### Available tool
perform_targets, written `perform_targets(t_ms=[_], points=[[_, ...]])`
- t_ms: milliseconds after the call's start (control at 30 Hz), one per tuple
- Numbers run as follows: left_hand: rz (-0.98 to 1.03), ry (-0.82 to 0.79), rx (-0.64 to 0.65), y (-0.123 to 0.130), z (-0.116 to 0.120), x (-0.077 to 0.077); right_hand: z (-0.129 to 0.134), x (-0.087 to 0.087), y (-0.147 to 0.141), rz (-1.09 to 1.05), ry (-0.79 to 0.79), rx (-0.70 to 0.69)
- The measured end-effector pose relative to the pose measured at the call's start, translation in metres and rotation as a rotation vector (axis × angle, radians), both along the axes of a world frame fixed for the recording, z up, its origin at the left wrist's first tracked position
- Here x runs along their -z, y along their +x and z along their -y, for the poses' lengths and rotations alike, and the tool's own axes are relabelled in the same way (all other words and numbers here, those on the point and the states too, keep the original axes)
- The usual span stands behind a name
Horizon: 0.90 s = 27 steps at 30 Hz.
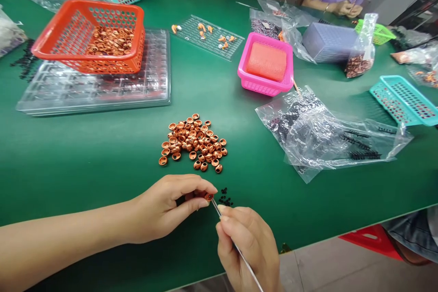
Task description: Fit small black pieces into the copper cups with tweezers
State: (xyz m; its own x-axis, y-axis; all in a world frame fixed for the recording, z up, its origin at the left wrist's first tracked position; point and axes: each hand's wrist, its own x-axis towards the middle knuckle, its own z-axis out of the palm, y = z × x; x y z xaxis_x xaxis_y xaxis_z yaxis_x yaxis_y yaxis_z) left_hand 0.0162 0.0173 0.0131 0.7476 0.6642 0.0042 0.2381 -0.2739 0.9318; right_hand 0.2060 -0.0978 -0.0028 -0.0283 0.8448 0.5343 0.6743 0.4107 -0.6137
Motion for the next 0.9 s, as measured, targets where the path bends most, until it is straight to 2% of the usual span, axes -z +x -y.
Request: perform_targets(t_ms=[367, 667, 900], points=[[-0.01, 0.011, 0.008, -0.0014, -0.0006, 0.0012, -0.0005, -0.0002, 0.0004, -0.021, -0.014, -0.03], [0.007, -0.008, -0.003, 0.0, -0.0019, -0.0017, -0.0001, -0.0034, -0.0032, -0.032, -0.01, 0.024], [0.003, -0.02, -0.008, -0.0004, -0.0009, -0.0008, -0.0001, -0.0024, -0.0037, -0.052, 0.006, 0.012]])
